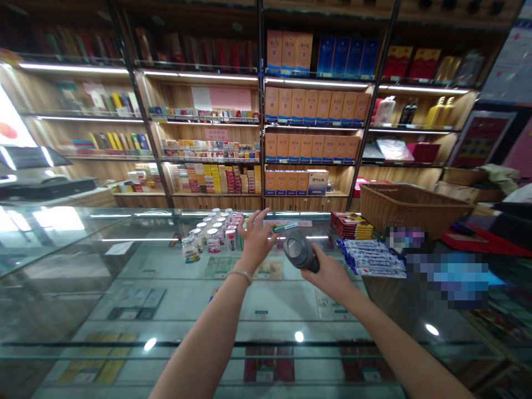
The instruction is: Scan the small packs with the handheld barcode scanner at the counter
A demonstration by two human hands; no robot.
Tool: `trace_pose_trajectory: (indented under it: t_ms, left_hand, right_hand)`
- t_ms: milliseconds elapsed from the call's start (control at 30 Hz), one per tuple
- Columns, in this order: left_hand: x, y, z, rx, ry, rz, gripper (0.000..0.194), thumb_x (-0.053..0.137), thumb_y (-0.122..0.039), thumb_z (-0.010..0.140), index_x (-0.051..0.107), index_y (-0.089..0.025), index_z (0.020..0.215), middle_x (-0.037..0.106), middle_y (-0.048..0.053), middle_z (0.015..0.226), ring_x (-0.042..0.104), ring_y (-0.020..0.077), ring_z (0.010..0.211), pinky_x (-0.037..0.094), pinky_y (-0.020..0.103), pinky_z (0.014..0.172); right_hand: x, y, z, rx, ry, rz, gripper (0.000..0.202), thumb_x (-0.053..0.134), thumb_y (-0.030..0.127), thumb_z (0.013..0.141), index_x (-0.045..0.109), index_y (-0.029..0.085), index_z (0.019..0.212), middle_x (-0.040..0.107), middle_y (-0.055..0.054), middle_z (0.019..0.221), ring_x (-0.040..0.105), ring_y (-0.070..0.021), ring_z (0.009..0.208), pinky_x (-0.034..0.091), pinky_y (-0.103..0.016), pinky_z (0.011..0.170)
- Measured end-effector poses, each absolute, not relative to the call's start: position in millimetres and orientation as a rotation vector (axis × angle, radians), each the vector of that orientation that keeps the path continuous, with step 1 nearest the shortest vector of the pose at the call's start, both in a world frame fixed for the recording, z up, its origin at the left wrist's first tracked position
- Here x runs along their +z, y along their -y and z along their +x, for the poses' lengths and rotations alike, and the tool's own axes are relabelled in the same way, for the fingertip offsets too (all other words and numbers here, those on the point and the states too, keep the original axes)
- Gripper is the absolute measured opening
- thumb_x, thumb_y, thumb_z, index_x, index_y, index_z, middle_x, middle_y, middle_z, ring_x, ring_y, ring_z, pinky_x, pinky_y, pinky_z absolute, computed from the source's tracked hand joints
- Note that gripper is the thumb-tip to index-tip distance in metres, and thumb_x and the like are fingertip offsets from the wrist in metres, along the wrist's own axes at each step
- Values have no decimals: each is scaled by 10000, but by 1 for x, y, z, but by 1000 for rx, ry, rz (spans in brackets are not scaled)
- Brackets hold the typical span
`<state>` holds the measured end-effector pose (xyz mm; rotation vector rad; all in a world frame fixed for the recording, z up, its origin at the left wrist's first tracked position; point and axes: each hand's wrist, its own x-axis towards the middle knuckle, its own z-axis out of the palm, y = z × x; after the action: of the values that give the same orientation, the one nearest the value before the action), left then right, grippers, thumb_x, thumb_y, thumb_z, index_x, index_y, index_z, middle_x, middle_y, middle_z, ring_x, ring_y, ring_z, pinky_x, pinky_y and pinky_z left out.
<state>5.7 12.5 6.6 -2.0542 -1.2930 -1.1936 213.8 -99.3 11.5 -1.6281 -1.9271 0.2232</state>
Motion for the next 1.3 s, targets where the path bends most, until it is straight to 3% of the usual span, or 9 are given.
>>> trace_pose_trajectory:
  t_ms: [133, 433, 700, 800, 900, 1000, 1300]
  left_hand:
    - [8, -11, 5, -1179, 1287, -2054, 170, 742, -348, 843, 711, -304, 1004, 556, 56, 1517, 435, 334, 1426, 147, 626, 1198]
    - [10, -11, 5, -1175, 1313, -2046, 187, 773, -328, 819, 720, -298, 996, 563, 57, 1510, 442, 351, 1417, 161, 629, 1186]
    - [11, -10, 6, -1186, 1316, -2039, 186, 771, -339, 824, 723, -307, 1002, 561, 45, 1513, 446, 346, 1412, 153, 627, 1190]
    - [11, -11, 6, -1187, 1309, -2044, 184, 767, -341, 824, 721, -307, 999, 560, 47, 1513, 439, 343, 1419, 152, 621, 1195]
    - [10, -12, 5, -1187, 1307, -2039, 183, 767, -344, 824, 721, -301, 995, 563, 59, 1508, 441, 338, 1418, 148, 616, 1198]
    - [10, -14, 5, -1183, 1298, -2034, 190, 770, -351, 824, 722, -298, 1000, 562, 63, 1509, 443, 334, 1417, 143, 614, 1199]
    - [11, -12, 6, -1187, 1308, -2035, 182, 777, -341, 820, 720, -298, 987, 567, 66, 1506, 447, 336, 1416, 142, 622, 1192]
  right_hand:
    - [13, 99, 214, 211, 1957, -1630, 523, 654, 309, 810, 565, 223, 1319, 784, -78, 963, 743, -287, 863, 413, -278, 665]
    - [8, 93, 215, 33, 2068, -1768, 360, 591, 416, 880, 642, 242, 1191, 793, -81, 944, 752, -300, 854, 391, -294, 649]
    - [7, 94, 212, -97, 2210, -1756, 288, 610, 357, 860, 635, 224, 1115, 765, -84, 1064, 731, -281, 949, 492, -333, 748]
    - [0, 90, 215, -235, 2214, -1619, 315, 664, 314, 824, 650, 200, 1117, 704, -133, 1242, 634, -317, 1210, 502, -417, 956]
    - [-9, 85, 218, -400, 2178, -1500, 344, 728, 319, 784, 671, 192, 1099, 560, -165, 1469, 409, -381, 1448, 344, -584, 1162]
    - [-16, 83, 218, -448, 2169, -1475, 324, 756, 335, 773, 686, 189, 1053, 469, -176, 1554, 313, -414, 1499, 246, -672, 1191]
    - [-14, 86, 214, -281, 2263, -1543, 335, 768, 353, 779, 703, 175, 1055, 336, -192, 1641, 183, -428, 1552, 185, -704, 1202]
